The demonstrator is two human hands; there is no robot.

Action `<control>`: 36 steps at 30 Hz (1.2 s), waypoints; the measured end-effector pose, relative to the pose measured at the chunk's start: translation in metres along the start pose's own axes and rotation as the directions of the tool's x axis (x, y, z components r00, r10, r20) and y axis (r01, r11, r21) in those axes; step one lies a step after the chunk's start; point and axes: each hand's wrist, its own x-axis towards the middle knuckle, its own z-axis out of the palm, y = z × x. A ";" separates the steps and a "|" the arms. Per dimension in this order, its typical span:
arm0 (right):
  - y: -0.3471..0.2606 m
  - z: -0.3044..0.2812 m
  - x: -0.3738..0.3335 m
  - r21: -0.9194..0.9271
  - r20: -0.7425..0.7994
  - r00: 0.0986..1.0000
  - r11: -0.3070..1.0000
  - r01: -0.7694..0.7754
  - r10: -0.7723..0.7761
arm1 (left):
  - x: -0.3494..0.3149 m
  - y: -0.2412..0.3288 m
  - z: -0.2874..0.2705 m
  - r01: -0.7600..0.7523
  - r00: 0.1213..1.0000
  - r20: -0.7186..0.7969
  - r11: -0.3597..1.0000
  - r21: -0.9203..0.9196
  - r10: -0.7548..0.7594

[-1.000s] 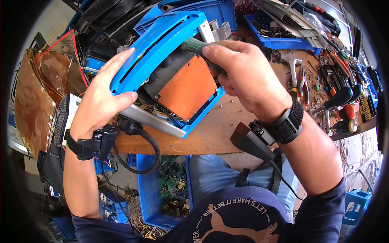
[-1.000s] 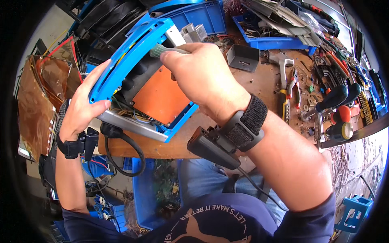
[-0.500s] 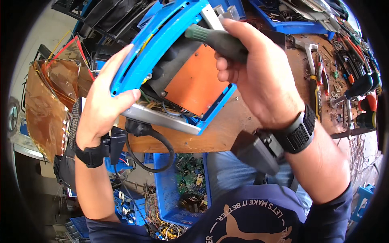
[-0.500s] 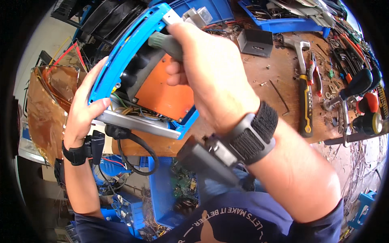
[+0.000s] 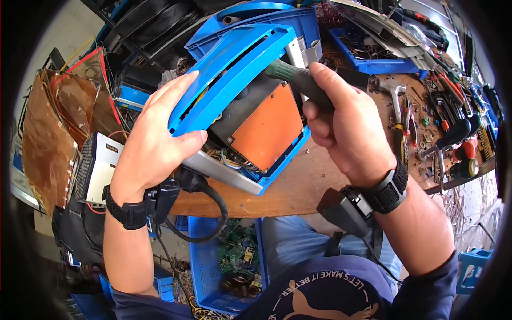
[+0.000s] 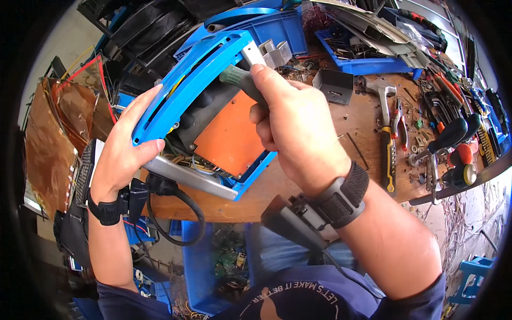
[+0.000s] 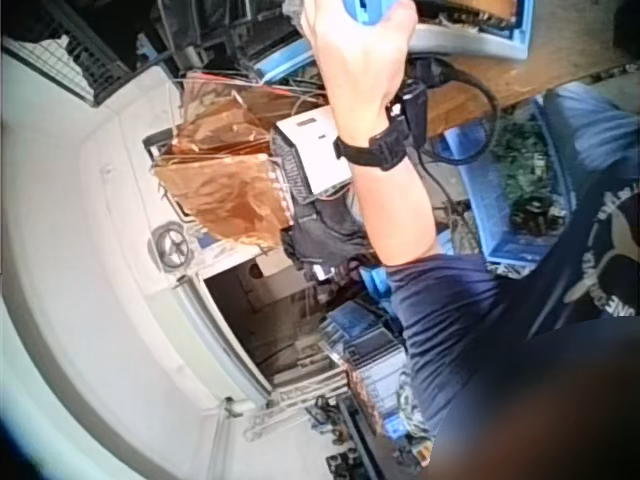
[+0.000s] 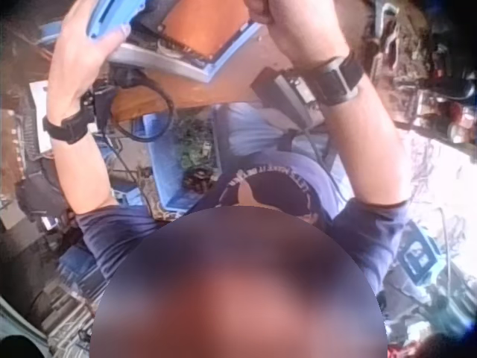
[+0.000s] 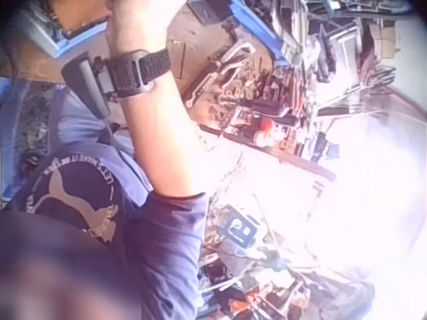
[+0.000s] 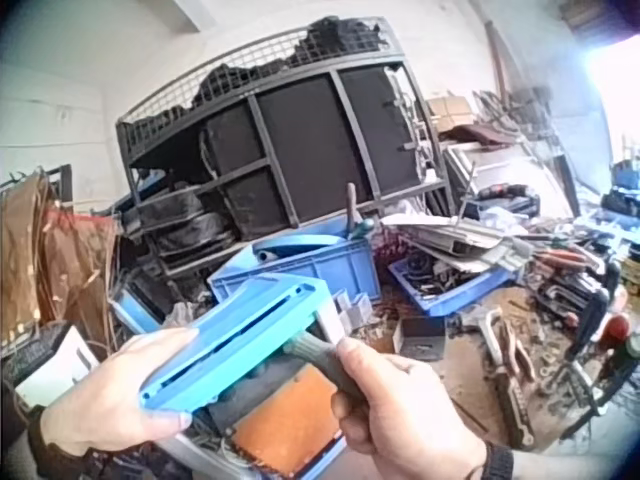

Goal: The person assembles a blue and white electronic device by inserting and tightening screws with a screwdriver. They also use a small metal tool to adjust internal components and wires within the device's casing.

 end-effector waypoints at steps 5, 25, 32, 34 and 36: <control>0.006 -0.019 0.014 -0.668 0.190 0.835 0.555 0.496 -0.517 | 0.000 0.001 0.001 0.009 1.000 -0.003 1.000 0.014 -0.009; -0.001 -0.019 0.005 -0.529 0.316 0.844 0.658 0.536 -0.433 | 0.002 0.009 0.001 0.114 0.991 0.087 0.979 -0.167 -0.101; 0.001 -0.029 0.025 -0.631 0.501 0.689 0.324 0.705 -0.524 | 0.001 0.011 0.002 0.140 0.988 0.082 0.976 -0.165 -0.128; 0.004 -0.027 0.025 -0.635 0.482 0.681 0.316 0.705 -0.551 | 0.001 0.012 0.002 0.173 0.983 0.088 0.969 -0.174 -0.160; 0.009 -0.023 0.022 -0.640 0.428 0.677 0.328 0.695 -0.599 | 0.002 0.012 0.004 0.170 0.985 0.060 0.972 -0.160 -0.162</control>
